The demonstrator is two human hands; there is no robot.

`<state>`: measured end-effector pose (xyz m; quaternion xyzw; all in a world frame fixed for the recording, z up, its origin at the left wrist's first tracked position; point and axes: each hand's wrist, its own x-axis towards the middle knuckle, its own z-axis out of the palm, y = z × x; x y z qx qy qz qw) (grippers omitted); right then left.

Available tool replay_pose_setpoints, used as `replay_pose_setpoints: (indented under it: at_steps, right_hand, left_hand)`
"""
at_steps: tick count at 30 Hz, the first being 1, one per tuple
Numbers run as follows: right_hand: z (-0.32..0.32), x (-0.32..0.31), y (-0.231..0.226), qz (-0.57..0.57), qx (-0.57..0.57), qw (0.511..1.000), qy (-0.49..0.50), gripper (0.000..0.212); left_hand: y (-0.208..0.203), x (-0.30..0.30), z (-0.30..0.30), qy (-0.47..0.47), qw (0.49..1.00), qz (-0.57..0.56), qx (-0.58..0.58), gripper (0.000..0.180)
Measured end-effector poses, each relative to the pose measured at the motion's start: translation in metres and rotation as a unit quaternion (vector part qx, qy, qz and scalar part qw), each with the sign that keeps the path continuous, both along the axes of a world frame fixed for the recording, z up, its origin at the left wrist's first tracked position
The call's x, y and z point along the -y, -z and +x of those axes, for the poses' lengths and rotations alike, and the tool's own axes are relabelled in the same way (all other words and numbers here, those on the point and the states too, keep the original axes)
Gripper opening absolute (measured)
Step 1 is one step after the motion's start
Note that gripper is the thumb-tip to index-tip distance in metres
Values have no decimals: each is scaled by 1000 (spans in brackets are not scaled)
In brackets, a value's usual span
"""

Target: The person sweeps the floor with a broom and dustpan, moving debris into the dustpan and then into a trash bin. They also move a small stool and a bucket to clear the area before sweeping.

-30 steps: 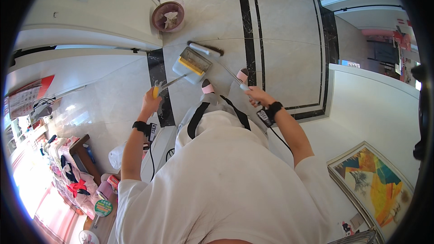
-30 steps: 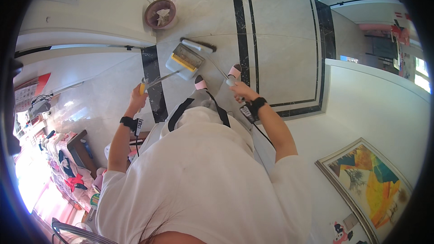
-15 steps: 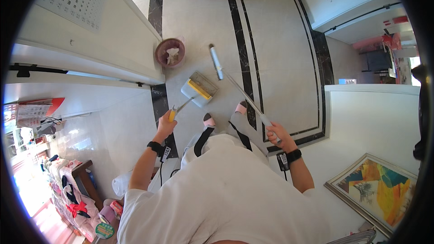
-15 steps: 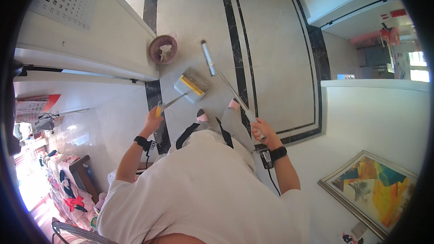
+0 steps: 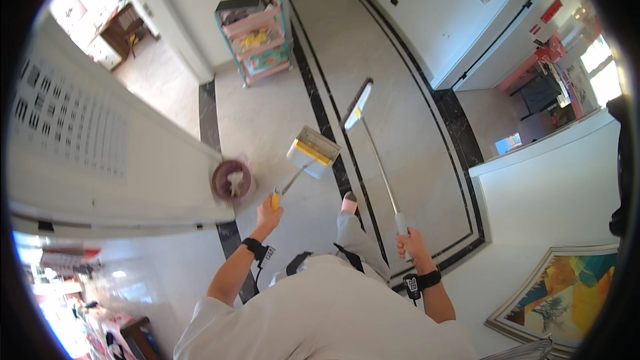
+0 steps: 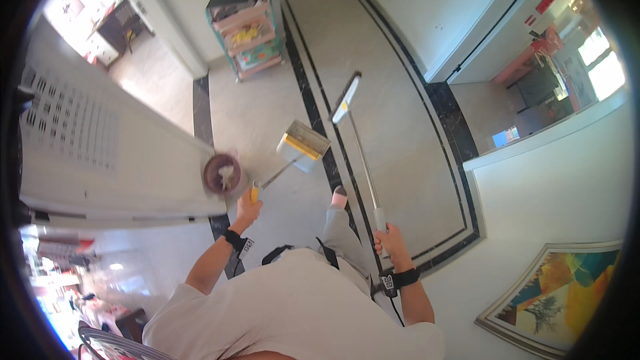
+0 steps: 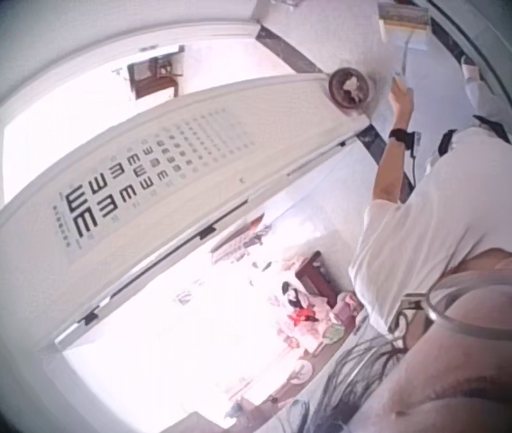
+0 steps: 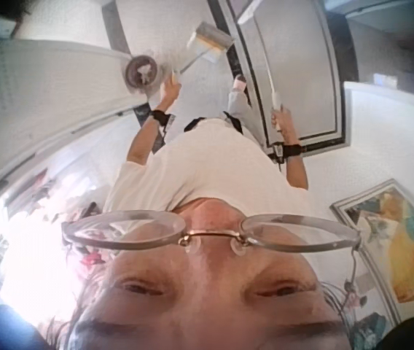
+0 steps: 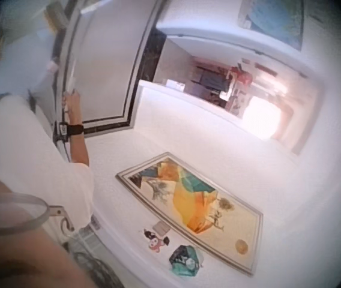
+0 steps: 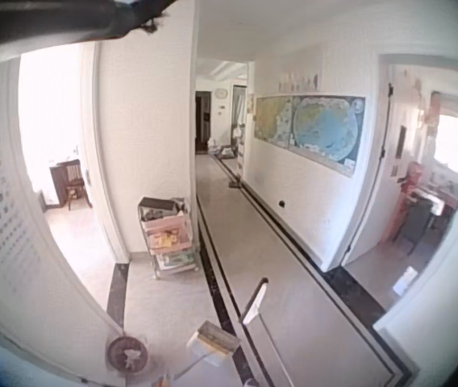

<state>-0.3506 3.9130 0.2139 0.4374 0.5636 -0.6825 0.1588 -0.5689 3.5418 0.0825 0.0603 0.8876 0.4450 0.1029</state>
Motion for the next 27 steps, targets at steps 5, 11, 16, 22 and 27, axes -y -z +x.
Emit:
replay_pose_setpoints:
  at_steps: [5, 11, 16, 22, 27]
  right_hand:
    - [-73, -78, 15, -59, 8, 997, 45, 13]
    - [-179, -184, 32, -5, -73, 996, -49, 15]
    - [-317, -235, 71, -56, -27, 998, 18, 16]
    - [-438, -273, 82, -145, -12, 988, 48, 11]
    - [-473, -283, 81, -192, 75, 978, -23, 12]
  left_hand:
    - [-20, -105, -87, -13, 1000, -7, 27, 42]
    - [-22, -228, -188, 37, 997, -63, 9, 41]
    - [-9, -307, -263, 79, 996, -28, -11, 45]
    - [11, -376, -341, 150, 985, -81, 10, 51]
    - [17, -401, -382, 211, 972, -91, 45, 51]
